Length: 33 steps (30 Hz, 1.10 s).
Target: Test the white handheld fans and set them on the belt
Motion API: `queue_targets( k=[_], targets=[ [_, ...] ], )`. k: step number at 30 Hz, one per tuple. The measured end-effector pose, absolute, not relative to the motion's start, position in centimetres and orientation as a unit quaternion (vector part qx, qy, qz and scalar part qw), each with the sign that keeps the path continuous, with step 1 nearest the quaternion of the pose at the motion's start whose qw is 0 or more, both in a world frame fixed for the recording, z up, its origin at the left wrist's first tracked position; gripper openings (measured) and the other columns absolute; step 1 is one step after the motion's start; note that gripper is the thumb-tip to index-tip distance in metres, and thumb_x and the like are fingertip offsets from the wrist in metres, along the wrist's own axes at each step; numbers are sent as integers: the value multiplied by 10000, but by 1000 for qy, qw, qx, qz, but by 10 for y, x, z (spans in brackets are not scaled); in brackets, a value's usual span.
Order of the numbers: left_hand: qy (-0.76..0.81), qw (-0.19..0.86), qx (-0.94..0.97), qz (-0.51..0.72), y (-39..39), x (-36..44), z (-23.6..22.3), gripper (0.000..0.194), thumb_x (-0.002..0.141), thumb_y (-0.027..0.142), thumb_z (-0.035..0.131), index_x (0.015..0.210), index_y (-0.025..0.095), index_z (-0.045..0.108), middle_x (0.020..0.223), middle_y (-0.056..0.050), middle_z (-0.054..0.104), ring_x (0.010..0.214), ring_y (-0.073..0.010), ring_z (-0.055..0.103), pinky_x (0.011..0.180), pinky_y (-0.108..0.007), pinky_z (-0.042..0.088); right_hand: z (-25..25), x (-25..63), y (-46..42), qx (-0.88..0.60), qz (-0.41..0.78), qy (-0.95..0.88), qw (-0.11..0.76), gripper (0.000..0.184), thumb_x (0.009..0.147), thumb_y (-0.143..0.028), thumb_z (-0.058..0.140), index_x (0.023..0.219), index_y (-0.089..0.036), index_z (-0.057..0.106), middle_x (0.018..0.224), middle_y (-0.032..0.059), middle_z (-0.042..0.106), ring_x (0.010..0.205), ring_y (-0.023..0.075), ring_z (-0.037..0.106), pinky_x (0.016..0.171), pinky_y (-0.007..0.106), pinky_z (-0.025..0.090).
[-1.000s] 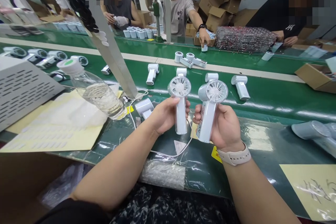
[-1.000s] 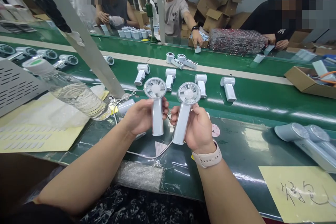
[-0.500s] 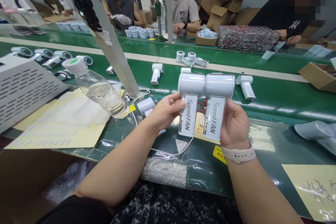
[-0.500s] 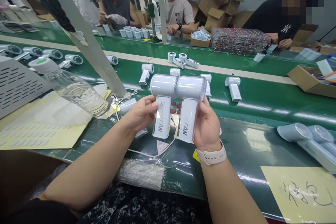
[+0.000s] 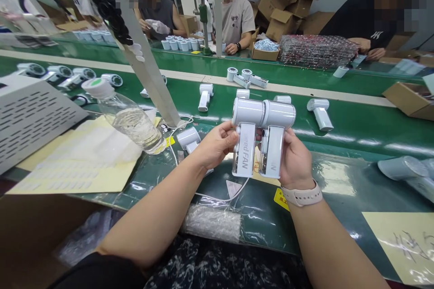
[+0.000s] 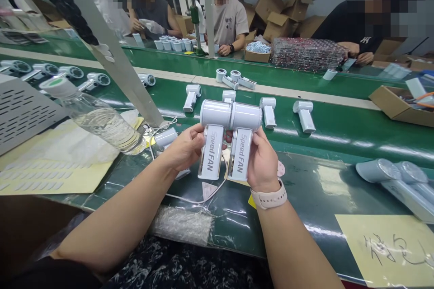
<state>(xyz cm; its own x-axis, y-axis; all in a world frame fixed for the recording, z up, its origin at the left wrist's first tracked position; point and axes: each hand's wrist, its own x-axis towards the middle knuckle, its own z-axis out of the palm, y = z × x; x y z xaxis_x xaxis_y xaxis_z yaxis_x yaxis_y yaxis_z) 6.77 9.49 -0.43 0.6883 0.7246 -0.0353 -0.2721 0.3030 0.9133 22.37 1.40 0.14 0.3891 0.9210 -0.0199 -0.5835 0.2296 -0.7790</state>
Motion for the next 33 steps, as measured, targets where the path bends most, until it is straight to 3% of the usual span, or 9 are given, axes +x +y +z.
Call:
queue_targets(
  k=[7, 11, 14, 17, 20, 25, 28, 30, 33],
  targets=[
    [234, 774, 499, 312, 93, 65, -2, 794, 547, 608, 911, 1157, 172, 652, 1023, -97, 742, 883, -211, 711, 732, -303, 560, -4, 222, 15, -391, 484, -215, 753, 154, 821, -230, 571, 925, -227, 685, 786, 8, 759, 716, 210, 728, 701, 391, 611],
    [227, 766, 512, 314, 93, 64, 0, 703, 620, 561, 889, 1159, 177, 653, 1011, -91, 738, 864, -195, 700, 717, -295, 550, -11, 225, 17, -398, 451, -255, 757, 241, 830, -282, 548, 1015, -238, 697, 830, 11, 757, 835, 251, 743, 823, 458, 605],
    [224, 742, 549, 313, 93, 64, 1, 640, 665, 495, 872, 1173, 176, 646, 1059, -115, 740, 975, -244, 703, 768, -328, 550, -16, 230, 17, -409, 418, -319, 746, 310, 857, -341, 537, 1113, -247, 683, 911, 30, 759, 965, 280, 731, 882, 479, 589],
    [226, 669, 616, 350, 91, 63, 2, 577, 702, 412, 850, 1187, 181, 640, 1142, -126, 731, 1070, -282, 689, 881, -401, 553, -14, 238, 10, -453, 344, -415, 710, 321, 822, -323, 656, 1132, -243, 663, 989, 45, 756, 1029, 285, 710, 913, 471, 576],
    [180, 555, 710, 395, 90, 60, 3, 601, 697, 350, 856, 1240, 212, 637, 1270, -122, 701, 1167, -305, 664, 991, -455, 526, -3, 247, -2, -464, 254, -546, 650, 521, 724, -213, 820, 1198, -255, 607, 1142, 60, 745, 1129, 295, 681, 1002, 490, 537],
    [79, 352, 832, 421, 93, 57, 0, 322, 875, 293, 711, 1195, 267, 692, 1338, -80, 700, 1364, -264, 564, 1237, -528, 277, 8, 251, -10, -373, 185, -673, 611, 558, 742, -295, 880, 1189, -282, 546, 1321, 76, 701, 1381, 328, 533, 1190, 597, 351],
    [88, 295, 836, 453, 93, 59, -1, 251, 918, 262, 649, 1163, 254, 702, 1313, -86, 713, 1329, -239, 595, 1240, -529, 267, 4, 250, -5, -385, 182, -676, 601, 554, 782, -357, 849, 1224, -279, 525, 1312, 95, 701, 1348, 335, 567, 1143, 599, 413],
    [118, 301, 821, 470, 91, 58, 2, 260, 844, 304, 737, 1100, 258, 724, 1203, -70, 756, 1230, -252, 652, 1243, -546, 244, 3, 254, -7, -424, 163, -666, 592, 558, 782, -376, 840, 1240, -282, 534, 1223, 92, 730, 1203, 332, 662, 1016, 558, 531],
    [134, 406, 766, 481, 87, 49, 17, 331, 775, 564, 754, 897, 257, 732, 855, -22, 737, 893, -230, 703, 1143, -547, 392, 17, 267, -28, -509, 71, -647, 563, 318, 832, -428, 769, 1094, -305, 636, 949, 50, 746, 912, 295, 717, 807, 481, 605]
  ],
)
